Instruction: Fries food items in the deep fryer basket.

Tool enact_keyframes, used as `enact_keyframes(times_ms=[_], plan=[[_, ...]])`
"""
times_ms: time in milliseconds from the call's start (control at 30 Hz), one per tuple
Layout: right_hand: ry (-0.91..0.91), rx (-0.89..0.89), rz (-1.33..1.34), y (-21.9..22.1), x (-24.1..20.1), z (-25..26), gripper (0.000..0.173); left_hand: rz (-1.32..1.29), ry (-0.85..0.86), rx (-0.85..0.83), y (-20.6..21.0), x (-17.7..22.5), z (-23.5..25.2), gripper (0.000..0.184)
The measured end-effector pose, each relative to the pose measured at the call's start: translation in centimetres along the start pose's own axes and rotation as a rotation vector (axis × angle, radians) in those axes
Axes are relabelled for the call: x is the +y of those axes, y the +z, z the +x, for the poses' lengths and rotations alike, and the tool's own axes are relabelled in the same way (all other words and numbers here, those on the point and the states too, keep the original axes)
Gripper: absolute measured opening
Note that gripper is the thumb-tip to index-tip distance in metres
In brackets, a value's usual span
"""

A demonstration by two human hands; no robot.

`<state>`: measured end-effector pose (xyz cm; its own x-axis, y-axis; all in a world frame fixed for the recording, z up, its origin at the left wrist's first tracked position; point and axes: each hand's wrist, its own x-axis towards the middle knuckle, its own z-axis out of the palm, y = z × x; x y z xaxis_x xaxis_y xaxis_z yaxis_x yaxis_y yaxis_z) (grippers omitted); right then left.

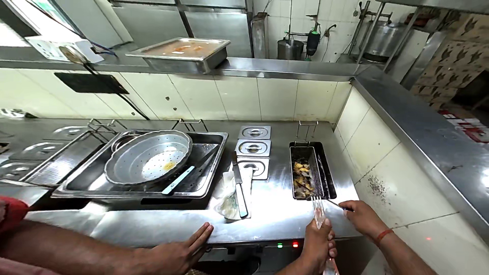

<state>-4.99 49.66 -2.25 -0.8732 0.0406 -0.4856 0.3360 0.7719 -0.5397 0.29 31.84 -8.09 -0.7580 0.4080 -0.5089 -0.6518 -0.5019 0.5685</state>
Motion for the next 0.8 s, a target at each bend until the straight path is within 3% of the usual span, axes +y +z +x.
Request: enact_keyframes(times_ms=[133, 333, 600, 800], plan=[[-0.034, 0.053, -0.239, -1.2, -2.8, -1.7, 0.034, 0.009, 0.0, -0.003, 0.1, 0.0, 0.0, 0.022], [-0.047, -0.069, -0.472, -2.3, -5.1, -1.3, 0.031, 0.012, 0.0, -0.004, 0.1, 0.0, 0.0, 0.021], [-0.054, -0.065, -0.353, -1.4, -4.5, 1.1, 0.033, 0.013, -0.014, -0.005, 0.0, 0.1, 0.0, 0.022], [-0.039, -0.04, -0.251, -1.2, -3.8, -0.1, 0.032, 0.023, -0.01, -0.035, -0.1, 0.0, -0.1, 0.019]])
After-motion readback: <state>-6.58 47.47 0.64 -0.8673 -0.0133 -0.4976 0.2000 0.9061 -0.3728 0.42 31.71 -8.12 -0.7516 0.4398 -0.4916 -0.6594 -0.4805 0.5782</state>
